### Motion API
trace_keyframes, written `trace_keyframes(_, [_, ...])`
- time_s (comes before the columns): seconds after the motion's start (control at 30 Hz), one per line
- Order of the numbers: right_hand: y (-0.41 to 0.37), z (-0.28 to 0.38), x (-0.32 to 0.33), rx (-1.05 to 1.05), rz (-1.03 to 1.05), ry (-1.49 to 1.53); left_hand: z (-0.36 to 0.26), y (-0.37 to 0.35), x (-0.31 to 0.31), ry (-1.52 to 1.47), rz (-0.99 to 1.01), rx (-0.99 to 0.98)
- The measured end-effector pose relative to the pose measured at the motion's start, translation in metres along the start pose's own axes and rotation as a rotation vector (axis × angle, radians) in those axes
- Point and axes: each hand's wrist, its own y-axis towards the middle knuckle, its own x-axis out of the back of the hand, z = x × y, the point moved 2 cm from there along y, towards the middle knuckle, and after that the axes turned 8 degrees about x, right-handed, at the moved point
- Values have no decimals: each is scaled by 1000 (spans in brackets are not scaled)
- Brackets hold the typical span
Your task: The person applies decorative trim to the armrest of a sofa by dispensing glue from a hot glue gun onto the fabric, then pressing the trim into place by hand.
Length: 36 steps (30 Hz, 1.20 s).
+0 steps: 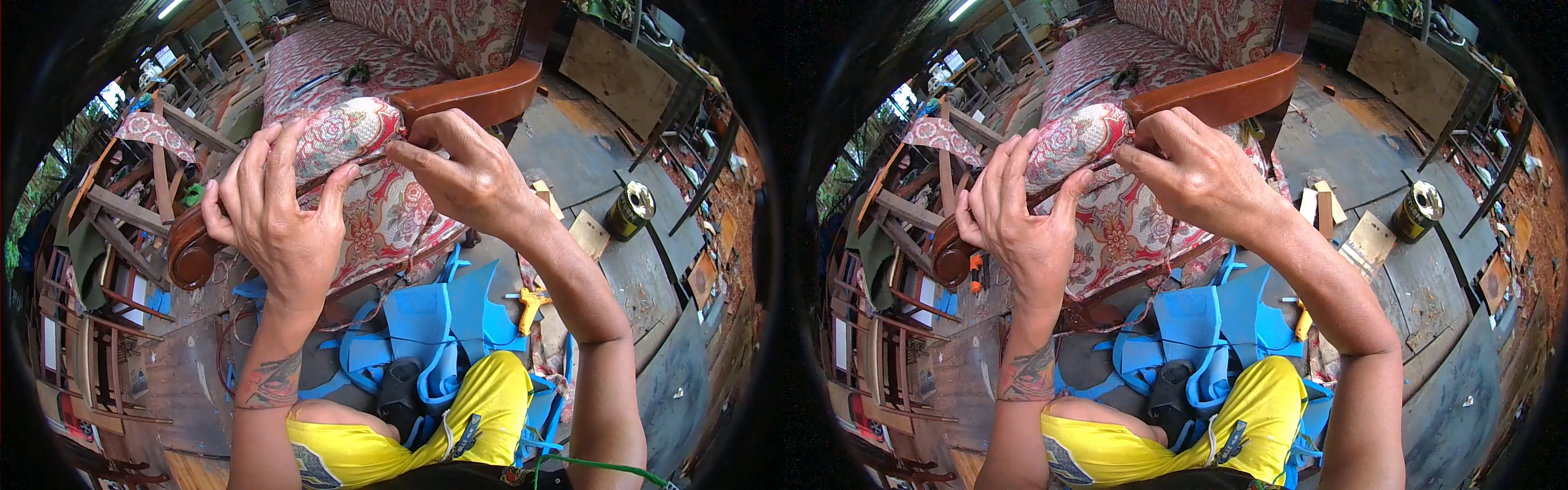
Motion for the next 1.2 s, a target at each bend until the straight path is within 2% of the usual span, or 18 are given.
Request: trace_keyframes(1.2, [-7,-7,-2,92,-5,-72,-6,1,4,-19,-35,41])
